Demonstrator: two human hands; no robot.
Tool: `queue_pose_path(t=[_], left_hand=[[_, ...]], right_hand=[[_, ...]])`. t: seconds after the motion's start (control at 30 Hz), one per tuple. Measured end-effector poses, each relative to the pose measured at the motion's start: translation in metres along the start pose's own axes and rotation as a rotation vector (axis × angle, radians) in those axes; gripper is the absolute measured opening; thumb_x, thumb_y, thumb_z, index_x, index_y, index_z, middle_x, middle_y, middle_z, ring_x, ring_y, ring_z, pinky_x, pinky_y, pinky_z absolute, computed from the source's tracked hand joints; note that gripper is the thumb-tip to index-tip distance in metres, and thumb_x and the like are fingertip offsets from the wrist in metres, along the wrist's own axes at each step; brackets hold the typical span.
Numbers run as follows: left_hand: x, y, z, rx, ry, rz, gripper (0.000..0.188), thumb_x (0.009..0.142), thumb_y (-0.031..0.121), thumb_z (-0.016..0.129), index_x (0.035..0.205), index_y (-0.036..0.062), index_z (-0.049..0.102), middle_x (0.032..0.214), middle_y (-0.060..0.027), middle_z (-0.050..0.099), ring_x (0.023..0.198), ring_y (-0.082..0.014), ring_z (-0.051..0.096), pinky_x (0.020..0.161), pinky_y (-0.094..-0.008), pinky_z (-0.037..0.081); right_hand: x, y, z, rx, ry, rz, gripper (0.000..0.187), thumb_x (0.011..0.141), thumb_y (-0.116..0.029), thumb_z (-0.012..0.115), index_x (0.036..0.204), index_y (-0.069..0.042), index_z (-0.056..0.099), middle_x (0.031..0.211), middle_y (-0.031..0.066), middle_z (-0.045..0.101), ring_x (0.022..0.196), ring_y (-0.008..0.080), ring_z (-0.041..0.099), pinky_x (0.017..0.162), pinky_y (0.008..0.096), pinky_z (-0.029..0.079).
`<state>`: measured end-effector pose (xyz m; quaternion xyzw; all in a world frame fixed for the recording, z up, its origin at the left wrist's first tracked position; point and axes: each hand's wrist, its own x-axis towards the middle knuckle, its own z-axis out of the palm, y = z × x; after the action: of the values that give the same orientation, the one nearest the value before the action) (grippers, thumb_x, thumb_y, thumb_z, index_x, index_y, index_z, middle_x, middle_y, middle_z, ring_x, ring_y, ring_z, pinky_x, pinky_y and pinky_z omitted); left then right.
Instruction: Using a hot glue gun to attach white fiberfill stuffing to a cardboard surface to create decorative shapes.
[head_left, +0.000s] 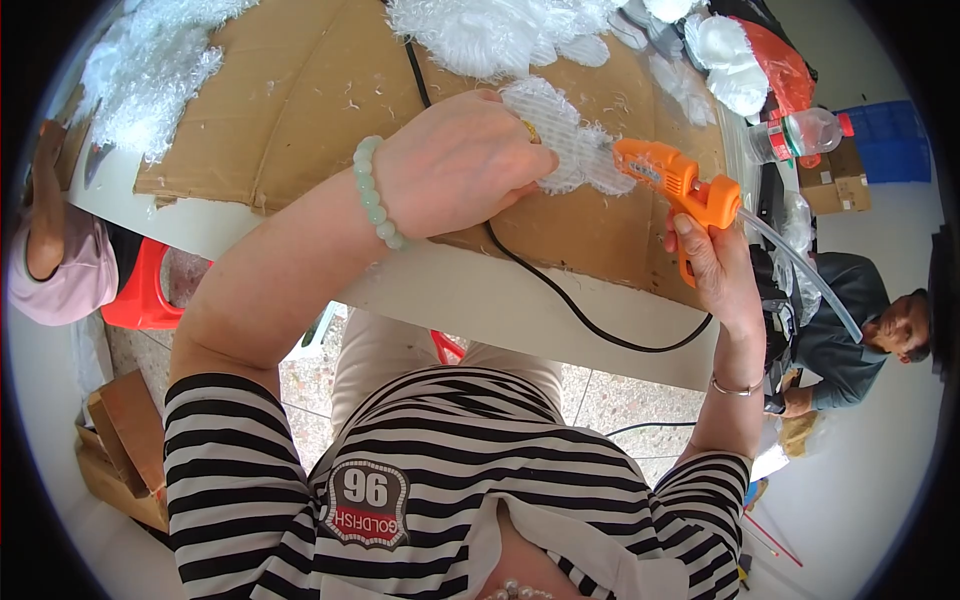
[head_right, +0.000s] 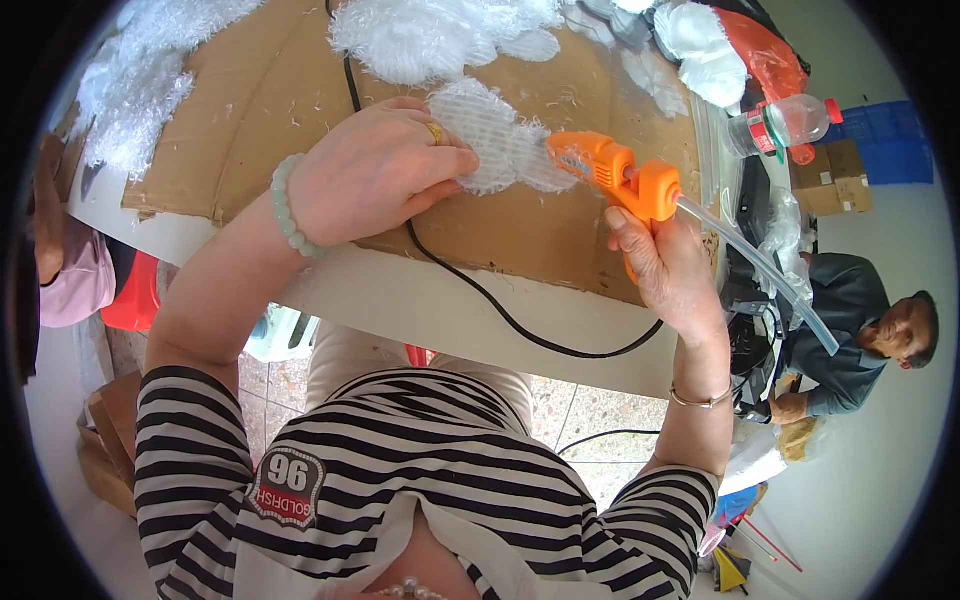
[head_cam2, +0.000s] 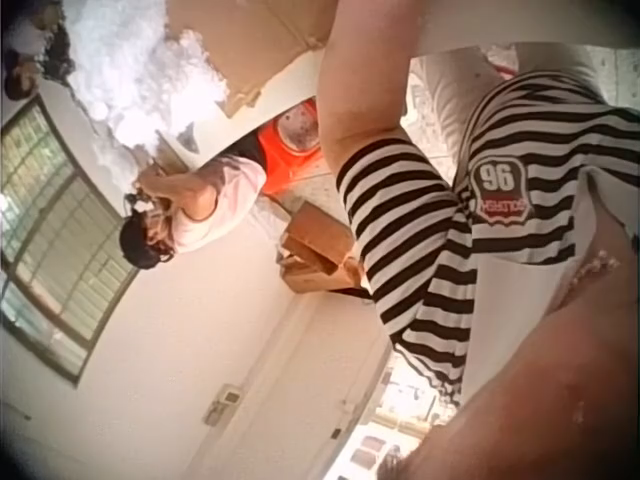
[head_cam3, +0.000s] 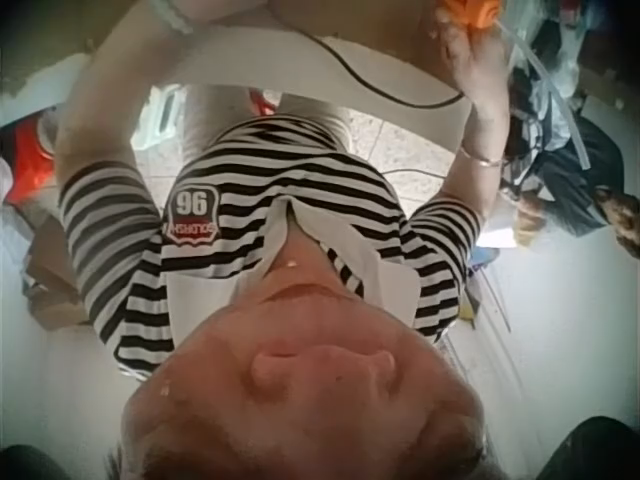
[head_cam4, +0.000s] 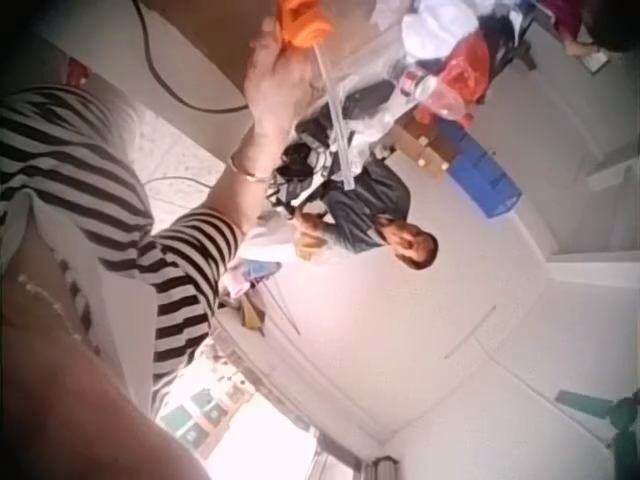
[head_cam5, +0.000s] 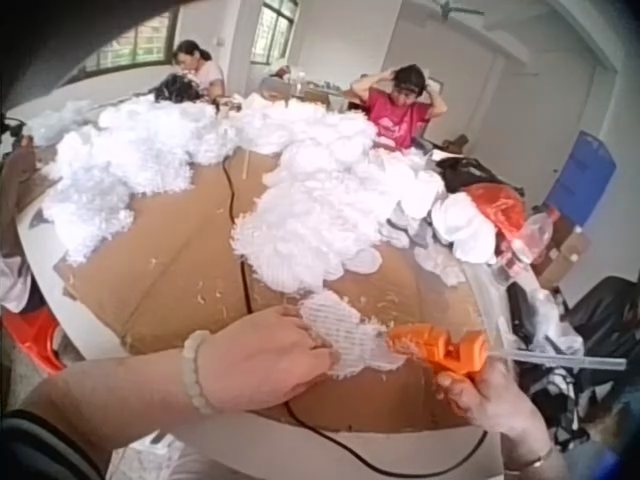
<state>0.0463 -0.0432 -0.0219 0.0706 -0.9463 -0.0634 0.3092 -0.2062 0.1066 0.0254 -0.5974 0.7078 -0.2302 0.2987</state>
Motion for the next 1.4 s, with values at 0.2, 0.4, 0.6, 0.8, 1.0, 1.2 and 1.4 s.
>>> queue_pose_path(t=[0.2, 0.4, 0.6, 0.8, 1.0, 1.2, 1.4], left_hand=[[0.000, 0.000, -0.001, 0.013, -0.001, 0.003, 0.012, 0.066, 0.010, 0.065, 0.064, 0.0056, 0.054, 0.054, -0.0098, 0.053, 0.057, -0.0281, 0.055, 0.063, -0.0364, 0.044], [-0.001, -0.001, 0.001, 0.004, 0.005, 0.003, 0.012, 0.065, 0.009, 0.065, 0.064, 0.0058, 0.054, 0.053, -0.0095, 0.053, 0.057, -0.0280, 0.055, 0.063, -0.0363, 0.044], [-0.001, 0.000, 0.000, 0.009, 0.010, -0.002, 0.011, 0.066, 0.010, 0.064, 0.063, 0.0058, 0.054, 0.053, -0.0097, 0.053, 0.057, -0.0278, 0.056, 0.062, -0.0363, 0.044], [0.000, -0.001, 0.001, 0.003, -0.002, 0.000, 0.011, 0.066, 0.010, 0.064, 0.064, 0.0054, 0.055, 0.055, -0.0102, 0.054, 0.059, -0.0282, 0.057, 0.060, -0.0373, 0.045], [0.000, 0.000, -0.001, 0.014, -0.034, -0.006, 0.010, 0.066, 0.011, 0.064, 0.064, 0.0057, 0.056, 0.056, -0.0097, 0.055, 0.060, -0.0278, 0.057, 0.061, -0.0368, 0.045], [0.000, 0.001, -0.002, 0.013, -0.039, -0.012, 0.010, 0.067, 0.011, 0.064, 0.064, 0.0063, 0.056, 0.056, -0.0092, 0.055, 0.060, -0.0269, 0.057, 0.063, -0.0361, 0.044], [0.000, 0.001, -0.001, 0.008, -0.039, -0.011, 0.010, 0.067, 0.011, 0.063, 0.064, 0.0065, 0.055, 0.056, -0.0092, 0.055, 0.060, -0.0271, 0.057, 0.063, -0.0362, 0.044]], right_hand=[[0.001, -0.001, 0.001, 0.074, -0.015, -0.033, 0.037, 0.093, -0.028, 0.050, 0.116, -0.001, 0.043, 0.088, 0.0039, 0.052, 0.073, 0.0110, 0.050, 0.066, 0.0234, 0.041], [0.001, -0.002, -0.002, 0.013, -0.045, -0.035, 0.036, 0.093, -0.028, 0.050, 0.116, -0.001, 0.044, 0.088, 0.0041, 0.053, 0.074, 0.0113, 0.051, 0.067, 0.0240, 0.041], [-0.004, -0.011, -0.001, 0.213, 0.009, -0.078, 0.035, 0.093, -0.029, 0.051, 0.113, -0.001, 0.047, 0.092, 0.0050, 0.054, 0.078, 0.0130, 0.053, 0.069, 0.0260, 0.042], [0.009, -0.013, 0.006, 0.204, -0.015, -0.075, 0.038, 0.093, -0.030, 0.051, 0.116, -0.001, 0.046, 0.094, 0.0055, 0.055, 0.081, 0.0136, 0.054, 0.073, 0.0271, 0.043], [0.022, -0.021, 0.008, 0.022, -0.057, -0.060, 0.031, 0.093, -0.027, 0.050, 0.109, -0.001, 0.049, 0.090, 0.0046, 0.055, 0.079, 0.0119, 0.054, 0.069, 0.0250, 0.043], [0.029, -0.032, 0.020, 0.016, 0.027, -0.190, 0.026, 0.093, -0.027, 0.049, 0.101, -0.001, 0.051, 0.080, 0.0026, 0.055, 0.071, 0.0105, 0.052, 0.062, 0.0237, 0.041], [0.047, -0.034, 0.021, -0.101, -0.013, -0.172, 0.029, 0.093, -0.030, 0.049, 0.096, -0.001, 0.054, 0.076, 0.0011, 0.056, 0.068, 0.0096, 0.052, 0.060, 0.0237, 0.040]])
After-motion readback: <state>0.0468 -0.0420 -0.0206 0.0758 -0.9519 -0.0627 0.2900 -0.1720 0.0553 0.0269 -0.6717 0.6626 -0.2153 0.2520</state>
